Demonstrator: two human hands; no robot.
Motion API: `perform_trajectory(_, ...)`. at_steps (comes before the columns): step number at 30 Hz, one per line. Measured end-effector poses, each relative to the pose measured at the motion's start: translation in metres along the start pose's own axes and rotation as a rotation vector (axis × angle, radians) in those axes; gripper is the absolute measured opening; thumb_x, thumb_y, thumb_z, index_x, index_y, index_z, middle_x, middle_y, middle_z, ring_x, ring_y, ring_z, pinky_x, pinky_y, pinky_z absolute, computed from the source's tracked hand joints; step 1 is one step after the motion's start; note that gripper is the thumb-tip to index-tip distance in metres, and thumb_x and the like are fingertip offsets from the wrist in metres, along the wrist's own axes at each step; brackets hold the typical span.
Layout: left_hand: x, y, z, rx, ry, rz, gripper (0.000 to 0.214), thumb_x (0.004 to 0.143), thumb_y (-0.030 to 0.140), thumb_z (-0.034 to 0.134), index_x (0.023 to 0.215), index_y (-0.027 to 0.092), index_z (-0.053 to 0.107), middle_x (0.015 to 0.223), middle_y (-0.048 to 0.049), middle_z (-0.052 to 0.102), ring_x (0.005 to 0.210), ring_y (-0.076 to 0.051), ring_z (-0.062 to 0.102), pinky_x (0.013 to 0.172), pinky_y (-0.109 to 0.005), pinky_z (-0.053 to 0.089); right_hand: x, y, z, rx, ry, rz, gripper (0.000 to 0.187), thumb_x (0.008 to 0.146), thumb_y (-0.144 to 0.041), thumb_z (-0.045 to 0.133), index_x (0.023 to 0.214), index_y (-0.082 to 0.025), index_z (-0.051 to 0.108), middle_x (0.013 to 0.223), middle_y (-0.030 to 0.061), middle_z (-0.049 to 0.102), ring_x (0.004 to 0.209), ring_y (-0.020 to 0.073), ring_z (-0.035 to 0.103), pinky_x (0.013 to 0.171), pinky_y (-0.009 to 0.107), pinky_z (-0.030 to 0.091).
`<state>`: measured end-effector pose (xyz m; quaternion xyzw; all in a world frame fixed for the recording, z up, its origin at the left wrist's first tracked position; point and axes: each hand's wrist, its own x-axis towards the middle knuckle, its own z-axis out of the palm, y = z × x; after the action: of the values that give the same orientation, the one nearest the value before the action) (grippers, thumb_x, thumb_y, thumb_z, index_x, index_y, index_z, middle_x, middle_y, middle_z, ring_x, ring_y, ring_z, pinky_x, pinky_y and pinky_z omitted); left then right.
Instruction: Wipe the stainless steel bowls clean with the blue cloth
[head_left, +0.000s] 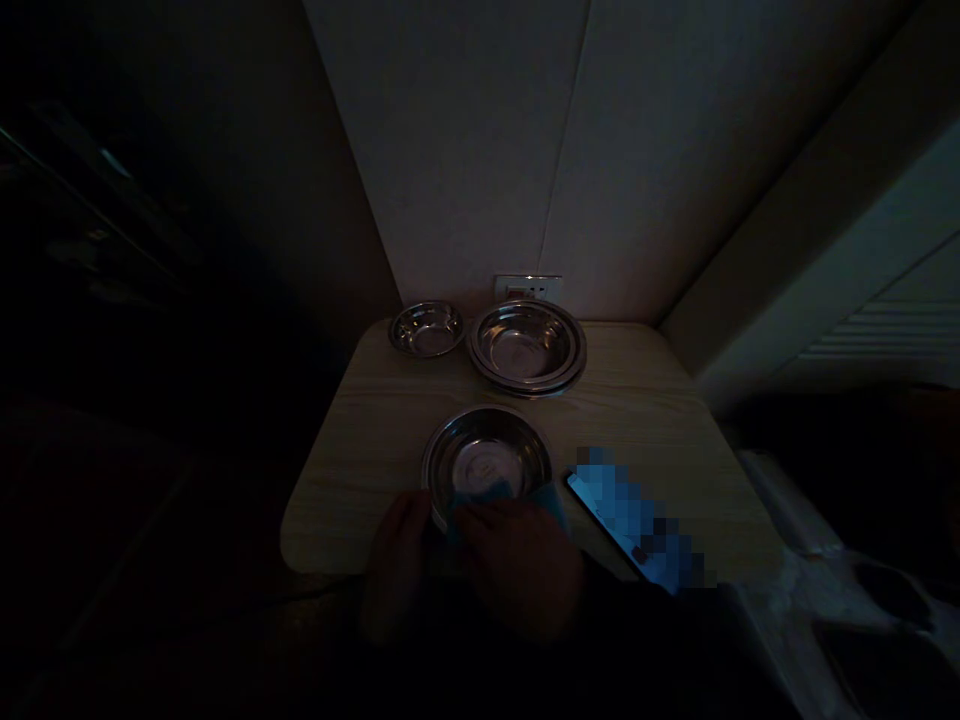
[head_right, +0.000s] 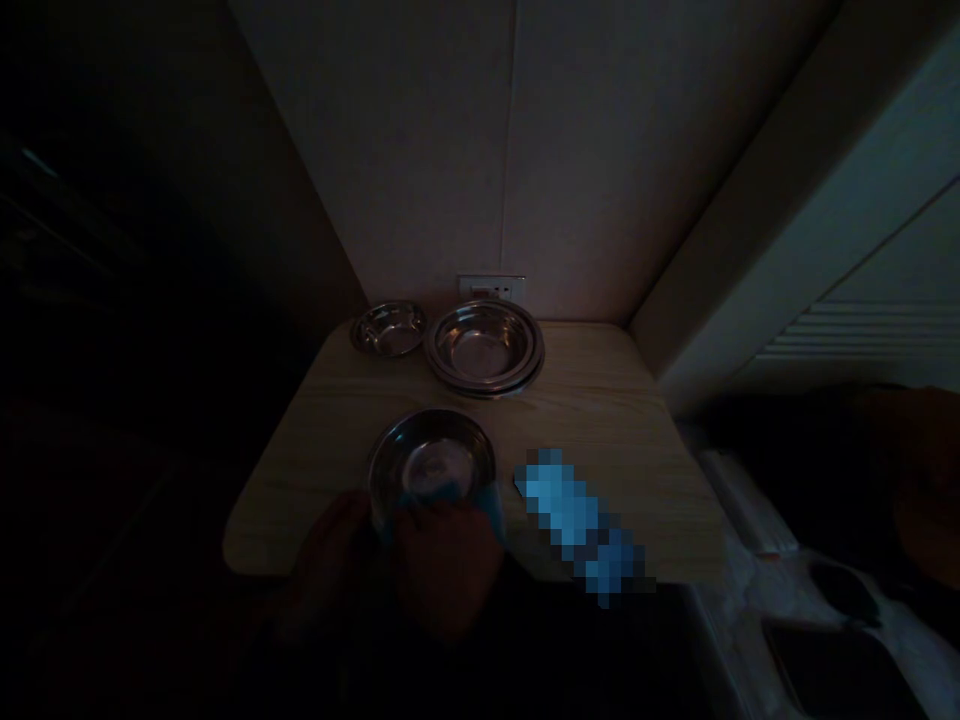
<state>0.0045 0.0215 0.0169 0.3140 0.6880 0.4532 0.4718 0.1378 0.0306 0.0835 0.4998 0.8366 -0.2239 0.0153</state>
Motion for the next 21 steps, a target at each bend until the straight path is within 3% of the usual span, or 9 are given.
perform_trajectory(3, 0.001, 0.001, 0.002, -0.027, -0.039, -0.004, 0.039, 0.067, 0.052, 0.058, 0.08, 0.015, 0.062, 0.075, -0.0045, 0.066, 0.073, -0.02, 0.059, 0.067, -0.03, 0.046, -0.004, 0.005, -0.003, 0.002, -0.042, -0.013, 0.023, 0.087, -0.025, 0.047, 0.105, -0.019, 0.06, 0.104, 0.0065, 0.067, 0.096, 0.0223, 0.061, 0.08, 0.035, 0.045)
perform_trajectory(9, 0.002, 0.005, -0.004, 0.002, -0.083, -0.018, 0.031, 0.068, 0.048, 0.056, 0.076, 0.018, 0.06, 0.076, -0.0035, 0.065, 0.075, -0.02, 0.058, 0.072, -0.032, 0.045, 0.018, -0.012, 0.01, 0.068, 0.112, -0.015, 0.028, 0.091, -0.025, 0.042, 0.114, -0.017, 0.055, 0.111, 0.0086, 0.064, 0.099, 0.0203, 0.06, 0.08, 0.032, 0.047)
perform_trajectory(13, 0.001, 0.005, -0.006, 0.019, -0.044, 0.007, 0.029, 0.067, 0.046, 0.056, 0.073, 0.018, 0.059, 0.072, -0.0018, 0.063, 0.072, -0.019, 0.056, 0.071, -0.031, 0.044, 0.006, -0.008, 0.011, 0.003, 0.043, 0.036, 0.024, 0.091, -0.019, 0.041, 0.107, -0.018, 0.058, 0.102, 0.0078, 0.067, 0.092, 0.0215, 0.062, 0.076, 0.035, 0.048)
perform_trajectory(17, -0.002, 0.004, -0.001, 0.082, -0.027, -0.011, 0.032, 0.073, 0.049, 0.052, 0.077, 0.018, 0.059, 0.072, -0.001, 0.062, 0.07, -0.018, 0.055, 0.067, -0.03, 0.043, -0.013, 0.004, 0.004, -0.027, -0.009, -0.057, 0.018, 0.088, -0.021, 0.047, 0.1, -0.019, 0.06, 0.099, 0.005, 0.068, 0.091, 0.022, 0.062, 0.078, 0.036, 0.047)
perform_trajectory(21, -0.002, 0.007, 0.001, 0.128, -0.017, 0.041, 0.03, 0.073, 0.048, 0.051, 0.071, 0.019, 0.057, 0.067, 0.0005, 0.059, 0.067, -0.017, 0.054, 0.066, -0.029, 0.042, -0.005, -0.007, 0.008, -0.012, -0.011, 0.021, 0.024, 0.09, -0.018, 0.042, 0.108, -0.017, 0.058, 0.102, 0.0077, 0.067, 0.093, 0.0219, 0.062, 0.076, 0.035, 0.048)
